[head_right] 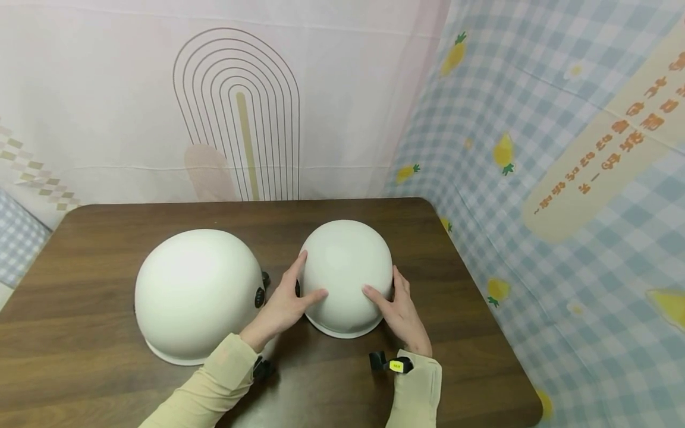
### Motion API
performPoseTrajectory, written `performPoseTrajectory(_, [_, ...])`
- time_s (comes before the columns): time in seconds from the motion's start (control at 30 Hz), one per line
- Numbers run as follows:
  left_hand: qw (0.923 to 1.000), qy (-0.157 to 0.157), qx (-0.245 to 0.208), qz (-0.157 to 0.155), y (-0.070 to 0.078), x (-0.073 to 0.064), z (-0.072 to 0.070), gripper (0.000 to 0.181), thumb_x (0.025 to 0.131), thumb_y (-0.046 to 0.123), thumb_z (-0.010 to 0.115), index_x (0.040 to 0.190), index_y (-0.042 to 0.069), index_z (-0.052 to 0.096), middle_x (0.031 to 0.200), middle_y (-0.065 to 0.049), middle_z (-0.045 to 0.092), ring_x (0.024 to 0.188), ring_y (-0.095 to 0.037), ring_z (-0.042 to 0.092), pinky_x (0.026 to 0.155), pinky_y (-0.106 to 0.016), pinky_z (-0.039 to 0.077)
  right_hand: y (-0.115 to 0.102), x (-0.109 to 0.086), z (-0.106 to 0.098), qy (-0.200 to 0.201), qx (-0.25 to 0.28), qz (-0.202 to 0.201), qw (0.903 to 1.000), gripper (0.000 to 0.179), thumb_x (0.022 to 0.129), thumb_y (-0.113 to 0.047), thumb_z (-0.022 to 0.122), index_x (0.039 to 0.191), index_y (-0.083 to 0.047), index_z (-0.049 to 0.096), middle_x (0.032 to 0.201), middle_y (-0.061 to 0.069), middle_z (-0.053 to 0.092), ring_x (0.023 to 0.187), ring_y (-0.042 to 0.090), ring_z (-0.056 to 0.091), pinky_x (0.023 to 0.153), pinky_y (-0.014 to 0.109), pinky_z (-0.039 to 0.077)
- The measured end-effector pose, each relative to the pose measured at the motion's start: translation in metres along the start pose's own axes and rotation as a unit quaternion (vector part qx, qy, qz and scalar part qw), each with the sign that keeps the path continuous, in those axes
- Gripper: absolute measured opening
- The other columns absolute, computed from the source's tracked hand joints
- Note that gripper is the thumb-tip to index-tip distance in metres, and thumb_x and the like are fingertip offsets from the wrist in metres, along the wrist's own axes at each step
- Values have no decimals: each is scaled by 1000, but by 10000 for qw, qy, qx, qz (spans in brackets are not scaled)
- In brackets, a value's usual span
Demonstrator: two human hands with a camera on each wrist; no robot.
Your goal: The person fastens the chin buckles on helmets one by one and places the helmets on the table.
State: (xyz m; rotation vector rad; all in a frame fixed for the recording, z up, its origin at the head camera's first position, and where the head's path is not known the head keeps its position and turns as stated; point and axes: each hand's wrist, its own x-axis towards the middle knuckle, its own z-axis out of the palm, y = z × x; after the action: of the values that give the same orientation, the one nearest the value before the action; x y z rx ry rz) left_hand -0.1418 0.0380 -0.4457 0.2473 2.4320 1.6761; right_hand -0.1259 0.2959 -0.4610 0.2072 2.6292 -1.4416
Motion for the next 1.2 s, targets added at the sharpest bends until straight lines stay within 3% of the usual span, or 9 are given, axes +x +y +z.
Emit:
performPoseTrajectory(0.47, [9998, 27, 109, -158, 2, -2, -1, 91, 89, 37, 71, 158, 23, 12, 159, -17, 14, 139, -39, 28, 107, -56, 30, 1, 5, 0, -126, 87, 28, 9999, 99, 88, -62, 60, 158, -24, 1, 159, 11, 10, 144, 35, 17, 111, 58, 21])
performPoseTrajectory(0.97, [9987, -370, 101, -325, 2, 2, -10, 91, 91, 31, 69, 158, 15, 9, 160, -18, 11, 144, -36, 18, 109, -55, 27, -1, 9, 0, -219, 211, 13, 9995, 97, 89, -60, 59, 157, -27, -3, 162, 11, 1, 146, 35, 9, 111, 59, 19])
performPoseTrajectory(1.1, [9989, -271, 204, -309, 5, -5, -13, 90, 91, 33, 68, 157, 14, 10, 160, -19, 9, 144, -37, 17, 108, -57, 26, -1, 9, 1, -252, 128, -20, 9996, 98, 89, -61, 59, 157, -26, -2, 162, 10, 2, 146, 35, 10, 111, 60, 18])
performPoseTrajectory(1.2, [9987, -134, 458, -177, 14, -17, -24, 89, 91, 35, 68, 157, 16, 13, 161, -17, 7, 144, -37, 17, 108, -60, 25, -2, 9, 0, -280, 18, -20, 9996, 98, 88, -62, 59, 157, -26, -1, 161, 11, 4, 145, 35, 13, 110, 60, 20])
